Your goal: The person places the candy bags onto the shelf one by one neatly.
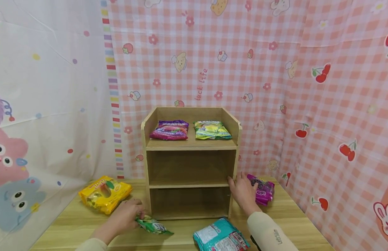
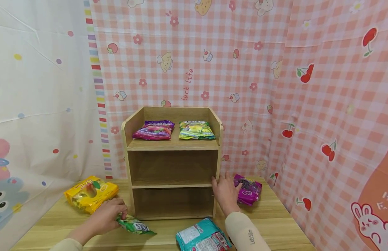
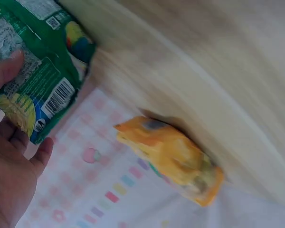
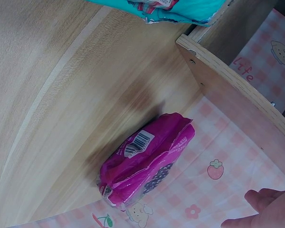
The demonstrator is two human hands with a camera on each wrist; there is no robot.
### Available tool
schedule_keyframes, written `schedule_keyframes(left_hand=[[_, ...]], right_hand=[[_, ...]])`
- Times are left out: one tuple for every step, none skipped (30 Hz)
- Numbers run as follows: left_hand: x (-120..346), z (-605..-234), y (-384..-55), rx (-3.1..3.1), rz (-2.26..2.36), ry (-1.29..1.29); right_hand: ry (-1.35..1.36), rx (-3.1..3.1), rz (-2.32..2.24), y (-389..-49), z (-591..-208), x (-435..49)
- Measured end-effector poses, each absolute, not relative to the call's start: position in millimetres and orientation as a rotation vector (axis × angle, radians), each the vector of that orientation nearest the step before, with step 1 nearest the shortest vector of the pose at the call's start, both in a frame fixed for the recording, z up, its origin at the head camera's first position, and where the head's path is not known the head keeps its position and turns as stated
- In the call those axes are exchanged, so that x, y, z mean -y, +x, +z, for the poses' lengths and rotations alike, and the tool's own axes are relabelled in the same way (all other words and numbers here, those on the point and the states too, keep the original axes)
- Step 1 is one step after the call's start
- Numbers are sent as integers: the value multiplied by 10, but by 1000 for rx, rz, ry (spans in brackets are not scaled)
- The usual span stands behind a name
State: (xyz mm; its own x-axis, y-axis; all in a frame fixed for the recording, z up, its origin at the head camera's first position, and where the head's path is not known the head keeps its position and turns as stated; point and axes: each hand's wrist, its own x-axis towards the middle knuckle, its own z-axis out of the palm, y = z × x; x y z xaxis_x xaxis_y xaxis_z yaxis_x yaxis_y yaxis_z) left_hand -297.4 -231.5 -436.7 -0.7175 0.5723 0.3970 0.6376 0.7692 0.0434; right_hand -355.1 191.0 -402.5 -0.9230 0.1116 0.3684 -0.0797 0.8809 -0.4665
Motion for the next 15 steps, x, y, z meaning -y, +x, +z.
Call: schedule_keyframes(left_hand=[[2370,-4383,-2963,2606,-260,-908],[2428,-4398,-2956,2605,-260,-892],[2489,-4421,-2957,2599,-256,-873],[2549,-4441,-2954,2602,-251,-836],[2606,-4460,-2955,2611,-244,-794],[2661,-4476,-2957,2622,-233,-741],[2713,-4490,-2958,2639,-228,-684],[2760,-4501,-2959,2662,-227,-624],[2804,-4510,-2959,2692,-231,-564],[2840,-4515,-2958,2723,-238,-504],[2874,-4521,-2959,2757,-250,-456],[2902,-4524,-2959,2793,-270,-410],[2921,-4521,-2958,2833,-294,-374],[2935,-4516,-2957,2873,-320,-342],[2947,-4515,-2957,2906,-340,-317]], right_hand=[[-24,2663,681,-3552,-4024,-1911],[-24,2666,678,-3552,-4021,-1911],[-25,2668,675,-3552,-4018,-1912],[-26,2671,671,-3550,-4015,-1913],[-27,2673,670,-3549,-4013,-1914],[-28,2675,669,-3549,-4012,-1915],[-28,2676,670,-3548,-4012,-1915],[-29,2678,670,-3546,-4012,-1915],[-30,2679,672,-3545,-4013,-1916],[-30,2680,675,-3546,-4016,-1916],[-31,2682,676,-3547,-4018,-1916],[-31,2683,675,-3548,-4021,-1916],[-31,2684,676,-3547,-4021,-1914],[-29,2684,678,-3548,-4020,-1912],[-27,2682,683,-3550,-4020,-1911]])
